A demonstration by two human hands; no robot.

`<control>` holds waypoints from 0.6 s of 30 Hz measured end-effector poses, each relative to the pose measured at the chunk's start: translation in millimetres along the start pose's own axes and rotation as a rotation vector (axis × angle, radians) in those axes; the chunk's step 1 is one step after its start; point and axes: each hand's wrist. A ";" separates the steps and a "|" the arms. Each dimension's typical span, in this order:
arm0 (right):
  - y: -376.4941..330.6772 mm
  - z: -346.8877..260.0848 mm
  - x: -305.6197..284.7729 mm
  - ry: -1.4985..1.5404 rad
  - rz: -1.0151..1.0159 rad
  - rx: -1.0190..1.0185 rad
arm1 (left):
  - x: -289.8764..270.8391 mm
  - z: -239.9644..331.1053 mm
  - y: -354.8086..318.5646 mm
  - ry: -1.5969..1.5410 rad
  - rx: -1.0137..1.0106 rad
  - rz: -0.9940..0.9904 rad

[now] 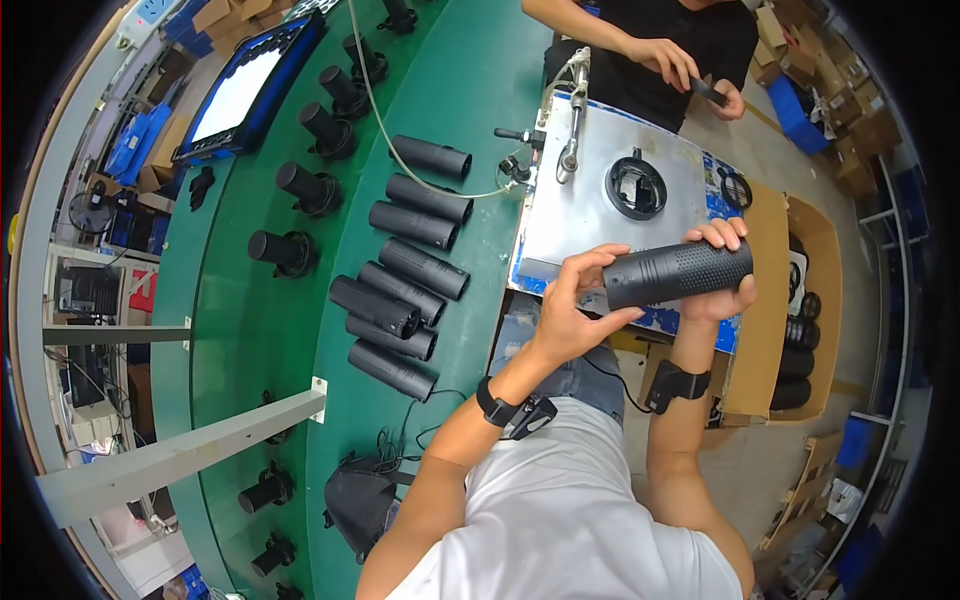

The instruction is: Assembling microphones by using a mechanical press to attach components to the microphone body.

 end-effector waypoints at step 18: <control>-63.7 132.3 9.9 -1.122 0.039 0.623 | -241.8 66.5 -124.8 0.779 -0.480 1.166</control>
Point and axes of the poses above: each hand's wrist, its own y-axis towards the middle knuckle, its own x-axis out of the palm, z = x × y, and after that the axes turned 14 degrees about z, right-handed
